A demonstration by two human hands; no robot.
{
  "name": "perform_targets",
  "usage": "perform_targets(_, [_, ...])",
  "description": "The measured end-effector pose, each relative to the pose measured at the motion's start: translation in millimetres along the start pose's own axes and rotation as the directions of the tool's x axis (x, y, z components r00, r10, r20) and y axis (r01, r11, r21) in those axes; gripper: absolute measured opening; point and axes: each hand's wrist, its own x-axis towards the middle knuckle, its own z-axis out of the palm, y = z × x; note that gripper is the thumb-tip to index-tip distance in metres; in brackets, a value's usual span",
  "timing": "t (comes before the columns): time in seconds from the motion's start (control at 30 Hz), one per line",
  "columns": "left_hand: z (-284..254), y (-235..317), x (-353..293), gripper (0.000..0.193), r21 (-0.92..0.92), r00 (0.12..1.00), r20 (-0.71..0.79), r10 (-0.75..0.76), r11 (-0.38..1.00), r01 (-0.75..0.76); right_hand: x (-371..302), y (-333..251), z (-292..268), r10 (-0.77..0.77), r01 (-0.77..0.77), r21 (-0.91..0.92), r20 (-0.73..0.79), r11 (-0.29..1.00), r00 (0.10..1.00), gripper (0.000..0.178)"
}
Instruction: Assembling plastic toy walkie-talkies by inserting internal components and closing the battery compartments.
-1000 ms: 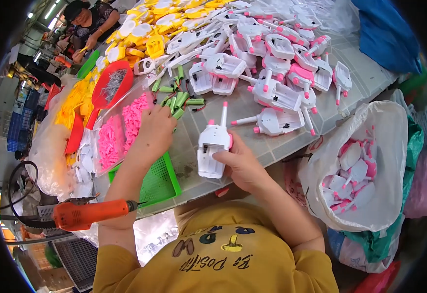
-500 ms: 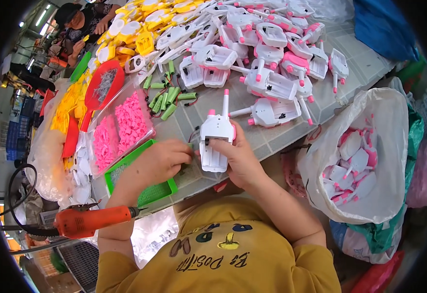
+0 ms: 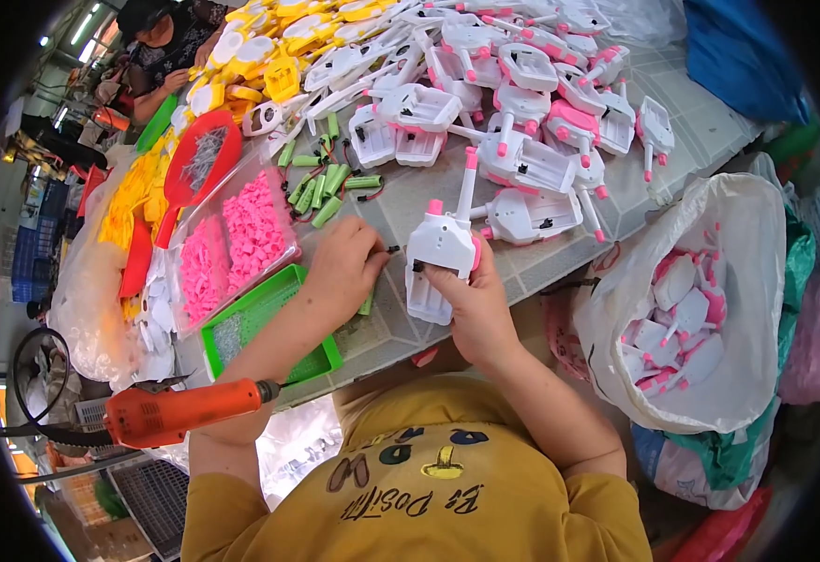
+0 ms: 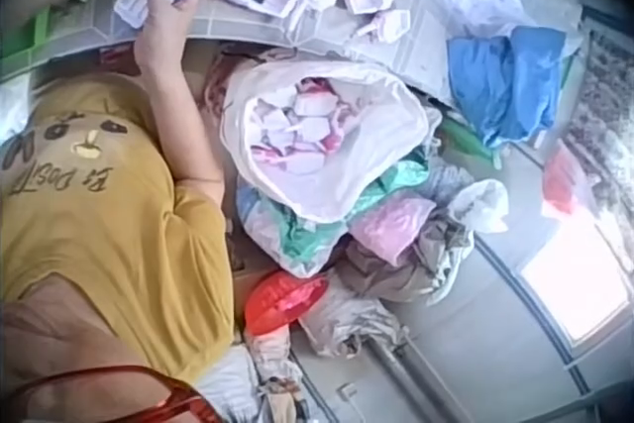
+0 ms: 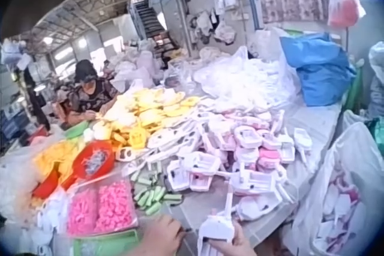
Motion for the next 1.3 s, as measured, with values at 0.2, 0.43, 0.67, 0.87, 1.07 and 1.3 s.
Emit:
perform_targets(0.2, [-18,21,-11,0.015,-0.603,0.925,0.162,-0.345,0.707,0.369,-2,-8,3,0.026,-0.027,0.047,0.009,0.999,1.000,0.050])
perform_targets(0.43, [-30,35,-30,0.012,-0.790,0.907,0.129,-0.400,0.512,0.338,-5,-6,11,0.064,-0.068,0.089,0.049,0.994,0.997,0.053])
perform_targets(0.67, [-38,54,-33,0.014,-0.501,0.963,-0.092,-0.252,0.848,0.173,-4,-4,15,0.044,-0.045,0.088,0.017,0.995,0.999,0.055])
perform_targets(0.87, [-32,61,-38,0.015,-0.438,0.958,-0.189,-0.217,0.892,0.116,-4,-1,16,0.032,-0.032,0.091,-0.005,0.995,0.999,0.050])
perform_targets(1.07, [-30,68,-37,0.012,-0.438,0.942,-0.222,-0.251,0.889,0.134,-6,2,16,0.008,-0.007,0.065,-0.018,0.998,1.000,0.046])
perform_targets(1.3, [-28,73,-36,0.010,-0.428,0.935,-0.246,-0.254,0.894,0.131,-10,5,19,-0.091,0.090,-0.029,-0.048,0.996,0.995,0.046])
